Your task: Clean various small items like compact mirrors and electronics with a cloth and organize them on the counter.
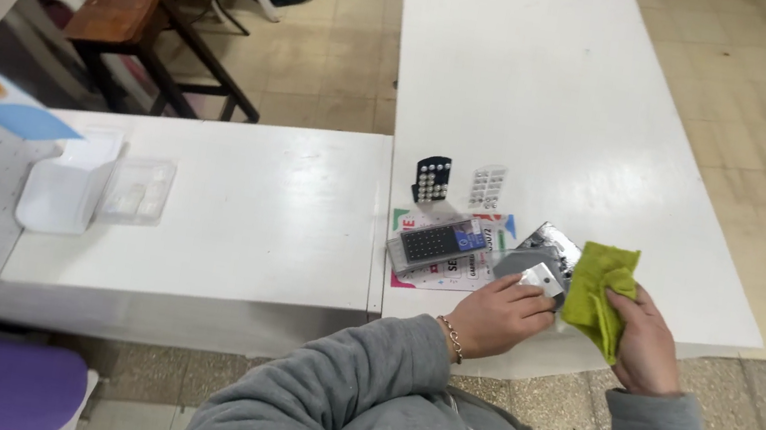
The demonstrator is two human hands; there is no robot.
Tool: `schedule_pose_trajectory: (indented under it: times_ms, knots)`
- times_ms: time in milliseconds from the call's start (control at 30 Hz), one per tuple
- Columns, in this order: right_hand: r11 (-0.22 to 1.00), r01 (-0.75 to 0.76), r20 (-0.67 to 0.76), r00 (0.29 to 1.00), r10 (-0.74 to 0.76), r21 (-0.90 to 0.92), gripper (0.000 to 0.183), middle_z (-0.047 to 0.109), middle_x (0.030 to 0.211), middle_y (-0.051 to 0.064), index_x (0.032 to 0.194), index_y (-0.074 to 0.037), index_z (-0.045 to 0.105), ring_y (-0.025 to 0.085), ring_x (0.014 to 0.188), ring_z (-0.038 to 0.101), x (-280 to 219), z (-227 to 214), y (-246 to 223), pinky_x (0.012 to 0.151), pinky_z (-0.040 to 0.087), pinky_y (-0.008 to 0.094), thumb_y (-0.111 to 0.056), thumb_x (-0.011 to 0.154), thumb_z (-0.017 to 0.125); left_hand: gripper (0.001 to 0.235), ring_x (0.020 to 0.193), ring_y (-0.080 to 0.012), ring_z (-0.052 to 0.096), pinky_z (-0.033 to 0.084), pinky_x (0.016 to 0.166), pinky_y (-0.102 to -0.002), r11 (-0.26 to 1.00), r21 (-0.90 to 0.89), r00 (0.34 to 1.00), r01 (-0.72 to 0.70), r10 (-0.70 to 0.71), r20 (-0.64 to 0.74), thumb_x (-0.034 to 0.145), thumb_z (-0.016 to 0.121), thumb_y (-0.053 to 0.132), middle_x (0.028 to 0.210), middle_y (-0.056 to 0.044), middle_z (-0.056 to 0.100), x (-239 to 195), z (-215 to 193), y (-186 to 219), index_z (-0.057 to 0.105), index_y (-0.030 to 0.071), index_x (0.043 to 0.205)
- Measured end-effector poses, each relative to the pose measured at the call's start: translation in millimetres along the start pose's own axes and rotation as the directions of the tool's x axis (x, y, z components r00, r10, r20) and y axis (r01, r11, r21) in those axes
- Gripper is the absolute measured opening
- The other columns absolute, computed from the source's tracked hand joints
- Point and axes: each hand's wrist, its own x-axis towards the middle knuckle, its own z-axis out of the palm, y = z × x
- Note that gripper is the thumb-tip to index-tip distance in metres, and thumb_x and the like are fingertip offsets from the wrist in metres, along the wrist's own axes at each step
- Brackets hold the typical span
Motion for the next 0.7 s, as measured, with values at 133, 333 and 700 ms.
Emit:
schedule_pose_trajectory:
  times_ms: [133, 333, 700]
  knots:
    - [0.990, 0.138, 0.074, 0.988, -0.137, -0.009, 0.038, 0.059, 0.123, 0.014, 0.141, 0.005, 0.051, 0.018, 0.100, 0.057, -11.4, 7.0, -8.2, 0.087, 0.048, 0.024, -0.006, 0.105, 0.043, 0.031, 0.144, -0.0212, 0.048, 0.028, 0.128, -0.047, 0.997, 0.066, 0.995, 0.028, -0.034, 0.090, 0.098, 0.058, 0.020, 0.152, -0.003, 0.053, -6.7, -17.3, -1.4, 0.062, 0.022, 0.128]
    - [0.870, 0.484, 0.234, 0.860, -0.453, -0.096, 0.045, 0.031, 0.164, 0.018, 0.151, 0.005, 0.033, 0.031, 0.146, 0.037, -71.1, 103.2, -50.8, 0.122, 0.033, 0.038, 0.002, 0.106, 0.031, 0.020, 0.134, -0.0203, 0.059, 0.035, 0.126, -0.046, 0.982, 0.028, 0.975, 0.185, -0.180, -0.130, 0.095, 0.068, 0.022, 0.134, -0.003, 0.070, -51.5, -97.9, -26.3, 0.070, 0.017, 0.114]
    - [0.920, 0.381, 0.635, 0.733, -0.244, -0.087, 0.050, 0.056, 0.147, 0.015, 0.142, -0.003, 0.051, 0.026, 0.111, 0.061, -98.5, 304.6, 20.2, 0.095, 0.052, 0.035, 0.004, 0.095, 0.040, 0.030, 0.141, -0.0330, 0.042, 0.024, 0.121, -0.057, 0.450, 0.235, 0.495, 0.862, -0.847, -0.193, 0.094, 0.062, 0.032, 0.140, -0.011, 0.059, -275.4, -240.3, -153.5, 0.069, 0.015, 0.118]
